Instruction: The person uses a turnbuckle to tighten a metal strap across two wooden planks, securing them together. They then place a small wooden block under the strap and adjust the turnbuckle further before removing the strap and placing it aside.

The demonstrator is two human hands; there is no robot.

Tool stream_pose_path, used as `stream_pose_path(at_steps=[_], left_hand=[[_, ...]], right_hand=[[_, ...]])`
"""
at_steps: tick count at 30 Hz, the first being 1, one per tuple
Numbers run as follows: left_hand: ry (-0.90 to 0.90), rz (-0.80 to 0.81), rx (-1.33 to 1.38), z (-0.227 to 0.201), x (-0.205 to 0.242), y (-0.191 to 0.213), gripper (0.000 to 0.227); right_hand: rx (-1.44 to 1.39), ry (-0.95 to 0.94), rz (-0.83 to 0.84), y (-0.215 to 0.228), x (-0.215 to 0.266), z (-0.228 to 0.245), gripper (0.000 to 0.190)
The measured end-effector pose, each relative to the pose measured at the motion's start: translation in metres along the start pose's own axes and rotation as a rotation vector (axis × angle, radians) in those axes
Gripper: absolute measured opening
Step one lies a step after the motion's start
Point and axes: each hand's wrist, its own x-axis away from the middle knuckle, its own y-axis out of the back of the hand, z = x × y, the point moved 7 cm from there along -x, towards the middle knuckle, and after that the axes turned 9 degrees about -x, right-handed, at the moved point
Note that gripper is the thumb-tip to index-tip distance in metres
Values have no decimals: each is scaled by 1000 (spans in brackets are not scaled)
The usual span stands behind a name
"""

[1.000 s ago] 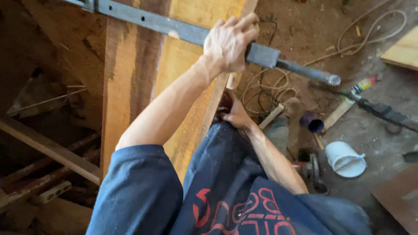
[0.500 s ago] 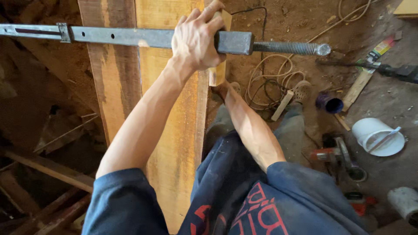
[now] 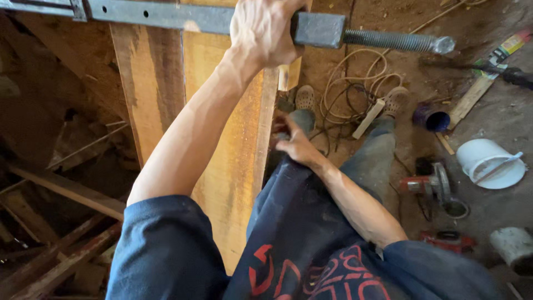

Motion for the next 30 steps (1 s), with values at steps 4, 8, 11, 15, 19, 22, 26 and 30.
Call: stream_pose_path(at_steps=[4,8,11,15,19,22,26,30], left_hand=[[-10,-55,-15,0,0,5,43],[-39,-89,-10,-6,2,10,48],[-49,-113,-48,-6,0,13,50],[-43,-71,-38,-4,-1,11,48],[-58,-52,-104,-5,0,9,52],[-37,6,-111,-5,-1,6,64],[1,42,-117,-8,-8,4,81],[19,111,-100,-8,-8,4,67]], right_hand=[[-368,-391,-185,-6,9,-50,62],[-634,-774,4,-28,2,-73,111],[-761,-831,-115,-29,-13,-73,98],[-626,-904,-141,-33,-14,-70,84],[-523,-989,-164,-15,-23,-61,76],[-404,-1058,-165,9,-41,-48,71],[-327,-982,-285,18,-45,-34,83],[-566,-759,-164,-16,-32,-20,61]])
